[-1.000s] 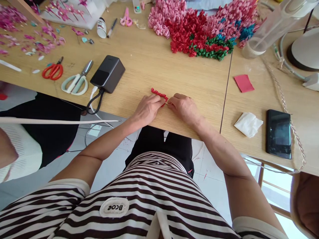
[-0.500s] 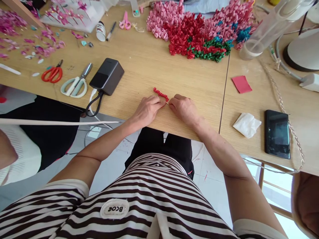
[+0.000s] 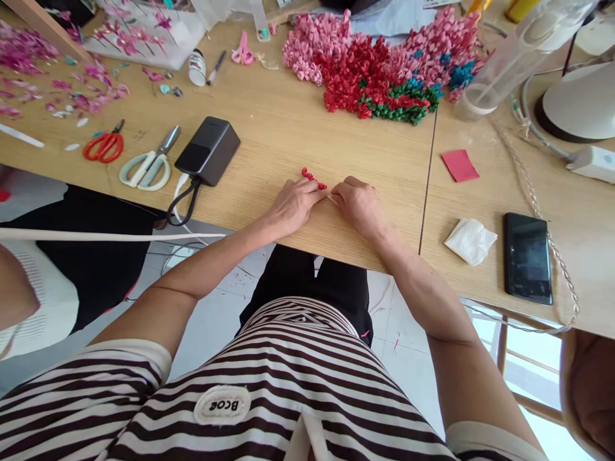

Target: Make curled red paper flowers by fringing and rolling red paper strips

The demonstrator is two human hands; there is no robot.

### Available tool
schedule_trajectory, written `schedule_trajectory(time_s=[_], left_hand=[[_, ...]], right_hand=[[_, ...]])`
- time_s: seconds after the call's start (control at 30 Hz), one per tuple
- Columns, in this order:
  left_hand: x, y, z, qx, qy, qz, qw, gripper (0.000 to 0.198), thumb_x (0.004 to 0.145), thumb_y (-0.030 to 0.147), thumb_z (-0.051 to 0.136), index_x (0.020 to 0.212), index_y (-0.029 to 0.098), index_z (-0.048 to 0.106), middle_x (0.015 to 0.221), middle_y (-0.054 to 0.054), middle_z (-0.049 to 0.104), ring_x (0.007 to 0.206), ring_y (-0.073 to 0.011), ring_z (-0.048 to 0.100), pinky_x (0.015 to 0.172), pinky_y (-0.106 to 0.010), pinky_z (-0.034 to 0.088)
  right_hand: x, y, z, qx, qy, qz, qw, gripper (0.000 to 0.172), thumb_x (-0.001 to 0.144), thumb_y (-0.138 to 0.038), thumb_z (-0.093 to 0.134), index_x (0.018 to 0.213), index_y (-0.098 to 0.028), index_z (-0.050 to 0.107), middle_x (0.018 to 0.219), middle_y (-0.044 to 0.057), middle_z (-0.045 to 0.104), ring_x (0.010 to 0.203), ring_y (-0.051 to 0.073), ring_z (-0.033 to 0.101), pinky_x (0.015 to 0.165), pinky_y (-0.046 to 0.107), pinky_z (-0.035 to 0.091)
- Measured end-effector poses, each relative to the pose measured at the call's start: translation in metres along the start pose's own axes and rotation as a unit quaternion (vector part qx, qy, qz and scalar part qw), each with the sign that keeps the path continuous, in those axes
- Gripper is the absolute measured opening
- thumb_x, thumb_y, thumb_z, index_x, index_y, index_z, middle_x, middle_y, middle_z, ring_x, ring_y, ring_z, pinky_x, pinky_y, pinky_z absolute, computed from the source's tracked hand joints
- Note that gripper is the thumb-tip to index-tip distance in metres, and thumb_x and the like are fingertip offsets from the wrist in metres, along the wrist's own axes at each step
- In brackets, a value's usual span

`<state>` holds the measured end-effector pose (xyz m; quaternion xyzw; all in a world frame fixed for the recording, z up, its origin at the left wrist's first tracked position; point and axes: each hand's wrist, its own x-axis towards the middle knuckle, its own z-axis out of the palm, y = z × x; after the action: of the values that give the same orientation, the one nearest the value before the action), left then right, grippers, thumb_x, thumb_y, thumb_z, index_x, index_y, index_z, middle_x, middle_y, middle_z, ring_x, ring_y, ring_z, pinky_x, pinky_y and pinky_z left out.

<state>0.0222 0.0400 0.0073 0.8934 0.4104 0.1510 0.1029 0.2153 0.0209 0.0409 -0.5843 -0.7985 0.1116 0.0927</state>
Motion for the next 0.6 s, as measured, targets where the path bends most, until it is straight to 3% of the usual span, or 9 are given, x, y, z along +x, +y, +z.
schedule_trajectory(time_s=[0.33,0.6], left_hand=[[-0.0032,-0.0033,0.0001,-0.003,0.003,0.012,1.000,0.043,0.102,0.017,0.036,0.129,0.018,0.069,0.115,-0.012,0.073,0.108,-0.0280,0.066,0.087,-0.041,0.048],[0.0041,-0.0030,0.0033,0.016,0.008,0.017,1.000,0.042,0.100,0.014,0.037,0.126,0.017,0.070,0.107,-0.012,0.073,0.104,-0.0274,0.066,0.087,-0.041,0.050]], right_hand=[[-0.0007,0.0007,-0.0039,0.008,0.030,0.001,1.000,0.032,0.105,-0.021,0.043,0.111,-0.015,0.074,0.116,0.012,0.072,0.093,0.022,0.067,0.072,0.032,0.041],[-0.0019,-0.0020,-0.0073,0.010,0.018,0.004,1.000,0.033,0.106,-0.023,0.043,0.111,-0.015,0.074,0.116,0.013,0.071,0.095,0.022,0.067,0.075,0.032,0.042]])
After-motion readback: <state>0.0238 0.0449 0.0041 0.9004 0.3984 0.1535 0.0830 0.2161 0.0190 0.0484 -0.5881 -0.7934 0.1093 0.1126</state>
